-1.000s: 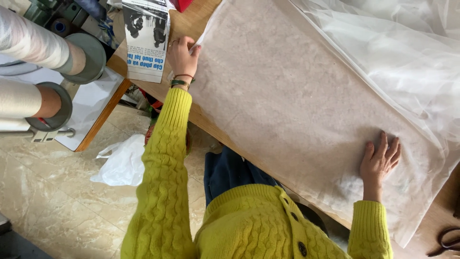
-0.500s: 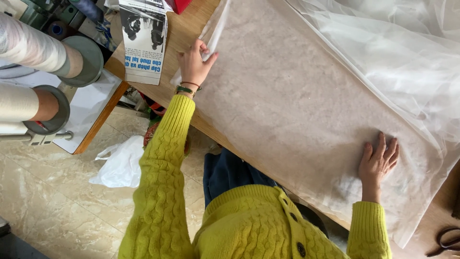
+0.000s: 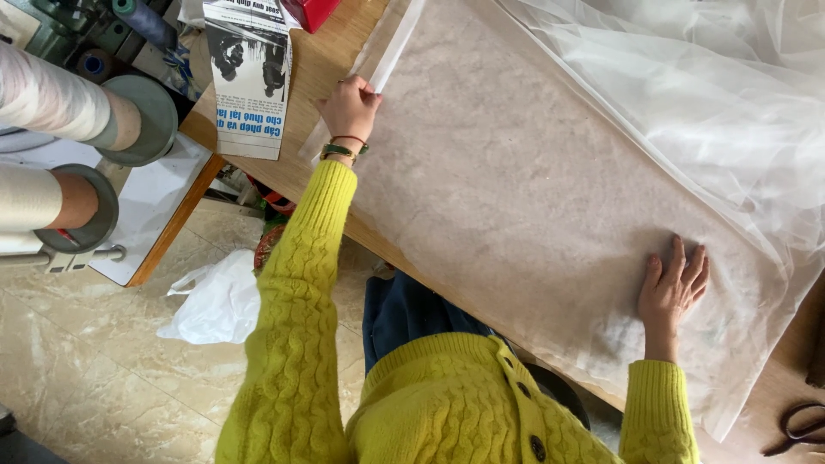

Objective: The person smooths out a large piece of white sheer fabric on a wooden table. They then use a triangular ruler and a red pen to draw a straight line along the edge of the fabric.

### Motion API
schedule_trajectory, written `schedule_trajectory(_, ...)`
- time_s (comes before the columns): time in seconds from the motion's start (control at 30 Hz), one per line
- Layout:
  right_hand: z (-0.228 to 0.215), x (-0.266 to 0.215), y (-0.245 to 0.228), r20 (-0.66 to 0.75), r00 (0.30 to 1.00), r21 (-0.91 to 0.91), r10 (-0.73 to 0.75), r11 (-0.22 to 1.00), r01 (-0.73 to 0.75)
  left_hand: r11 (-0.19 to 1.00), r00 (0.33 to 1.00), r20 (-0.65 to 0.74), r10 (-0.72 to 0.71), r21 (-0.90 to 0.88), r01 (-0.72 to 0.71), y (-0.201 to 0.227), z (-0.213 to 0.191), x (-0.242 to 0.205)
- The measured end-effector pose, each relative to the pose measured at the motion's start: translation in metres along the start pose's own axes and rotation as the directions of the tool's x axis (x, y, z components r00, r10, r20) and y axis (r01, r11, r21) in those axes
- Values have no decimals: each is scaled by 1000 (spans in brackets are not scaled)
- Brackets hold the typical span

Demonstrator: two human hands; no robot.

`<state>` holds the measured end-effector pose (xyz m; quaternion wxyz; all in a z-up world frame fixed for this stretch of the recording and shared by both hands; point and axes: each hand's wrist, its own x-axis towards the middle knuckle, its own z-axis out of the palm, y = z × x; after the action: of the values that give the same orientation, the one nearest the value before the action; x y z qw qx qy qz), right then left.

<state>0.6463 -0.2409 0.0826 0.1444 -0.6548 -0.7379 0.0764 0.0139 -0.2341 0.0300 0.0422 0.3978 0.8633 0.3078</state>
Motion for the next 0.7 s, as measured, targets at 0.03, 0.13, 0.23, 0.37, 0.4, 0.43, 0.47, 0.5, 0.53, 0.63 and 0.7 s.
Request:
schedule_trajectory(0.03, 0, 0, 0, 3, 1000, 2, 3, 1000, -3, 1000, 1000, -2, -7, -9, 7, 0, -4, 2)
schedule_trajectory(0.13, -1, 0, -1, -3, 1000, 3, -7, 1000, 7, 999, 999, -36, 2, -37, -4, -16, -8, 16)
schedule_trajectory(0.23, 0, -1, 1, -12, 1000, 0, -21, 1000, 21, 996, 996, -91, -3, -94, -5, -33, -11, 29)
schedule_trajectory(0.37, 0, 0, 1, -16, 1000, 1, -26, 1000, 26, 999, 989, -149, -23, -45, 17, -46, -19, 39)
schedule_trajectory(0.4, 0, 0, 1, -16, 1000, 0, -26, 1000, 26, 999, 989, -149, -24, -46, 17, -46, -21, 39)
schedule_trajectory(0.43, 0, 0, 1, -18, 999, -1, -29, 1000, 29, 998, 988, -144, -52, -54, 45, -46, -23, 40)
schedule_trajectory(0.47, 0, 0, 1, -19, 999, -3, -31, 1000, 31, 995, 987, -139, -81, -62, 73, -45, -24, 40)
schedule_trajectory(0.5, 0, 0, 2, -19, 999, -3, -32, 999, 32, 995, 987, -139, -82, -62, 74, -45, -25, 38)
schedule_trajectory(0.53, 0, -1, 2, -13, 1000, 2, -21, 1000, 21, 995, 987, -139, -79, -79, 68, -44, -26, 36)
schedule_trajectory(0.63, 1, 0, 2, -17, 1000, 3, -21, 1000, 21, 992, 985, -174, -11, -126, -11, -42, -27, 28)
schedule_trajectory(0.7, 2, 0, 3, -26, 999, 1, -33, 999, 33, 985, 976, -211, 52, -150, -85, -27, -38, 7)
